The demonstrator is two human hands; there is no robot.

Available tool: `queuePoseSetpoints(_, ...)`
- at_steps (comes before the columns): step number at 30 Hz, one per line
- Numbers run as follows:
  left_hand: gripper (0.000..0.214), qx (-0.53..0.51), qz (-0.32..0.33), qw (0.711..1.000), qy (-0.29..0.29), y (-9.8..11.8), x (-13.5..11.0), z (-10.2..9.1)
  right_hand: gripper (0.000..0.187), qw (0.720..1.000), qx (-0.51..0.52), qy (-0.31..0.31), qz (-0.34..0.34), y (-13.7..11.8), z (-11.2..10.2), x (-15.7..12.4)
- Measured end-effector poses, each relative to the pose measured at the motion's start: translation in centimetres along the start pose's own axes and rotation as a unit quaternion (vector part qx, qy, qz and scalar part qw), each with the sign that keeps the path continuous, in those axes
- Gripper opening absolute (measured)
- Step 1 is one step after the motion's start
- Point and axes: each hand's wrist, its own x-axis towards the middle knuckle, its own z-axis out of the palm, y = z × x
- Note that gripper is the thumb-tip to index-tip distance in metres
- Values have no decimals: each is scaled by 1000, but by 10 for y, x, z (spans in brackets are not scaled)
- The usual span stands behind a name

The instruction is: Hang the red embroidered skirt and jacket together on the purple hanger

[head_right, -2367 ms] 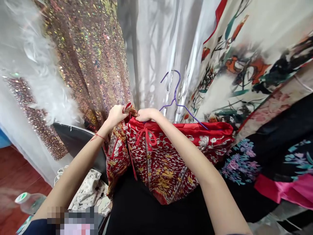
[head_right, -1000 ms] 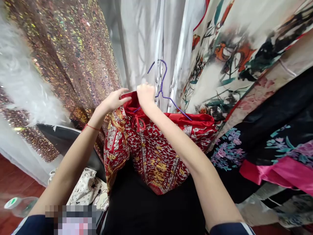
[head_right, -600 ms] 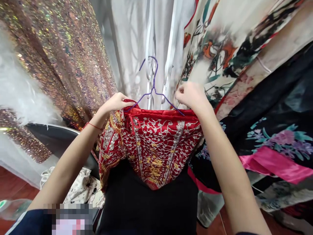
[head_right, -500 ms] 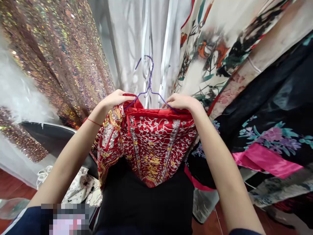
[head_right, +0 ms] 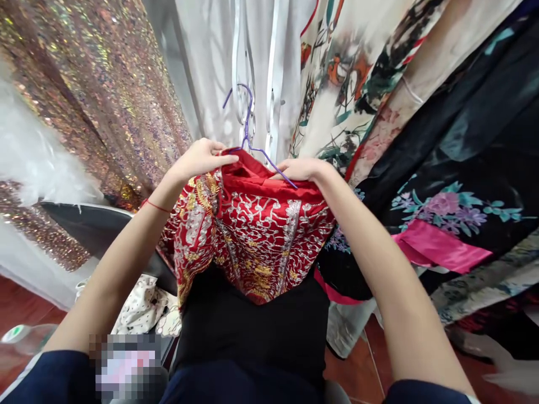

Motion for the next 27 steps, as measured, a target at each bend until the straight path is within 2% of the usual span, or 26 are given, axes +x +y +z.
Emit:
queuePoseSetpoints(2,35,81,-11,996,31,4,-15,4,30,998,15,57,9,6,-4,-9)
queuePoseSetpoints(5,45,162,-58,984,36,11,-39,11,21,975,55,214,-24,7,0,-13)
queuePoseSetpoints(8,53,216,-95,971,48,19,-64,15,24,943,78,319,-53,1,21,-11)
queuePoseSetpoints(11,53,237,-109,958,120,21,-88,15,27,921,41,382,-65,-3,46,-8)
queuePoseSetpoints(13,51,229,-108,954,163,15,-103,19,25,913,24,403,-67,-3,58,-7)
queuePoseSetpoints(15,42,210,-77,961,163,6,-118,33,24,915,31,398,-59,-3,64,-6)
queuePoseSetpoints(17,33,193,-10,977,93,-4,-134,57,23,921,43,385,-44,-3,66,-5)
queuePoseSetpoints(19,36,190,60,979,-39,-12,-149,85,23,924,50,378,-36,-5,66,-4)
queuePoseSetpoints(21,41,191,11,978,-83,-18,-158,106,23,923,54,379,-39,-7,65,-5)
queuePoseSetpoints(23,45,190,-89,976,-56,-23,-161,115,22,923,53,379,-47,-8,65,-6)
queuePoseSetpoints(25,51,181,-181,967,-2,-29,-157,110,20,925,51,375,-49,-9,64,-7)
queuePoseSetpoints(27,66,169,-235,956,51,-36,-146,97,20,926,49,370,-50,-10,64,-7)
